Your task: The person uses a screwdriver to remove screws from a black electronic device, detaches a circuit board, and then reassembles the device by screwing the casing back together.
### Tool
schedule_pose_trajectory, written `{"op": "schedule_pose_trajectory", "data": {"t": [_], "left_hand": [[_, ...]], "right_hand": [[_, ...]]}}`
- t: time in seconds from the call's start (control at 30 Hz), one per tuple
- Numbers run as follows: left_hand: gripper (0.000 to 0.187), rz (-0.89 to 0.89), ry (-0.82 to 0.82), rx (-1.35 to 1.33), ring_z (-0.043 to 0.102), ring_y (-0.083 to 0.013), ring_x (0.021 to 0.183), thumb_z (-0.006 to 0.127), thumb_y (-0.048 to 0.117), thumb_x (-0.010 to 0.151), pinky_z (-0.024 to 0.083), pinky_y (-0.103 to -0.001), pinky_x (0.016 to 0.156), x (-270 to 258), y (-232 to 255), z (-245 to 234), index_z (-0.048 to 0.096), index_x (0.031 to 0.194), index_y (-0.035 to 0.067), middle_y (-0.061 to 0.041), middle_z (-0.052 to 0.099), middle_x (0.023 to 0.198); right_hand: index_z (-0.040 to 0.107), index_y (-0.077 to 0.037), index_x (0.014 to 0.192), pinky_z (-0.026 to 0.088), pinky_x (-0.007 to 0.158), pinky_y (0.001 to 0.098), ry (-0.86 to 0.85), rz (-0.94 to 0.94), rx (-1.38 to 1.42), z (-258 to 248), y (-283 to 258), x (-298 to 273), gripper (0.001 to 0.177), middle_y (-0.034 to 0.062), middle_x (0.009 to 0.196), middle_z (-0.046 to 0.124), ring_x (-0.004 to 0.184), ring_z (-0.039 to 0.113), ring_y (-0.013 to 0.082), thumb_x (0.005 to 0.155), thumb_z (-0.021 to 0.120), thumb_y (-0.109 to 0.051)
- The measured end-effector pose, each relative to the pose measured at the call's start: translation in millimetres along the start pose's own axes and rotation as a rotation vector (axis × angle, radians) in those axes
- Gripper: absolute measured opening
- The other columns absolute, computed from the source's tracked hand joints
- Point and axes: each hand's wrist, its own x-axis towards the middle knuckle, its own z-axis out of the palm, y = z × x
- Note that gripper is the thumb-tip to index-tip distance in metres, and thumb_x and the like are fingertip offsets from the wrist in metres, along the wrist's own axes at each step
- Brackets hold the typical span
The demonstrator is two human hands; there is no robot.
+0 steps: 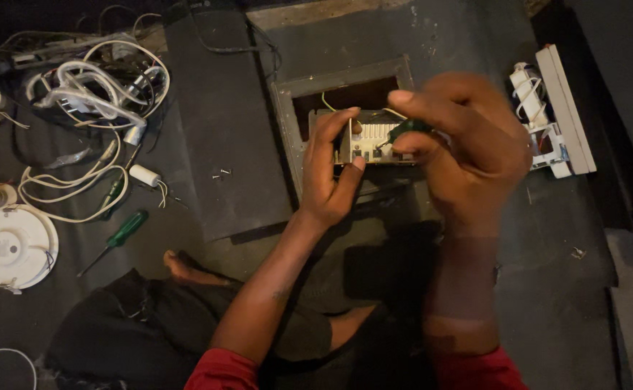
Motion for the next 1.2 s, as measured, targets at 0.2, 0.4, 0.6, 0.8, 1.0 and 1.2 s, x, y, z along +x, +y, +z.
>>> {"op": "schedule_pose_trajectory", "data": {"t": [0.2, 0.4, 0.6, 0.8, 1.0, 1.2], "left_hand": [[0.05, -0.017, -0.004, -0.017, 0.057, -0.0216, 0.119, 0.058, 0.015, 0.104, 0.047, -0.036, 0.109, -1, -1, 0, 0.046, 0.152, 0.008, -0.011, 0.057, 0.126], [0.05, 0.0, 0.001, 0.035, 0.055, -0.0256, 0.125, 0.059, 0.019, 0.106, 0.045, -0.038, 0.112, -2, -2, 1, 0.045, 0.152, 0.007, -0.014, 0.055, 0.133], [0.051, -0.027, -0.004, 0.035, 0.059, -0.0275, 0.119, 0.058, 0.019, 0.103, 0.046, -0.039, 0.109, 3, 0, -2, 0.046, 0.15, 0.004, -0.017, 0.056, 0.135], [0.052, 0.0, 0.01, 0.096, 0.058, -0.0307, 0.117, 0.058, 0.017, 0.1, 0.047, -0.04, 0.108, 8, 3, -1, 0.047, 0.149, 0.004, -0.017, 0.056, 0.127], [0.052, 0.025, 0.02, 0.11, 0.057, -0.0291, 0.114, 0.058, 0.016, 0.099, 0.046, -0.04, 0.106, 1, -3, 0, 0.047, 0.149, 0.004, -0.017, 0.056, 0.127], [0.051, -0.013, 0.011, 0.081, 0.058, -0.0279, 0.117, 0.058, 0.018, 0.101, 0.049, -0.039, 0.106, 3, -6, 1, 0.046, 0.149, 0.004, -0.015, 0.057, 0.126]], "right_hand": [[0.074, -0.006, 0.118, 0.054, 0.078, 0.0248, -0.035, -0.104, 0.047, -5, 10, 7, 0.027, 0.0063, 0.1, 0.07, 0.091, 0.067, 0.0152, 0.1, 0.077, -0.026], [0.074, -0.004, 0.114, 0.057, 0.081, 0.0259, -0.037, -0.105, 0.097, -10, 13, 1, 0.019, 0.0093, 0.105, 0.072, 0.093, 0.071, 0.0173, 0.103, 0.075, -0.019], [0.074, -0.001, 0.108, 0.055, 0.073, 0.0249, -0.127, -0.053, 0.251, -12, 19, 3, 0.012, 0.0121, 0.1, 0.074, 0.089, 0.072, 0.0192, 0.097, 0.068, -0.001], [0.073, -0.005, 0.122, 0.057, 0.088, 0.0257, -0.149, -0.041, 0.451, 2, 19, 3, 0.019, 0.0086, 0.106, 0.072, 0.1, 0.07, 0.0159, 0.104, 0.067, -0.01], [0.074, -0.007, 0.122, 0.052, 0.079, 0.0257, -0.079, -0.087, 0.054, -2, 13, 0, 0.031, 0.009, 0.107, 0.069, 0.093, 0.066, 0.0148, 0.092, 0.084, -0.006], [0.075, -0.005, 0.119, 0.053, 0.076, 0.0231, -0.099, -0.03, 0.018, -17, 4, 0, 0.029, 0.008, 0.101, 0.074, 0.089, 0.068, 0.0141, 0.092, 0.077, 0.006]]}}
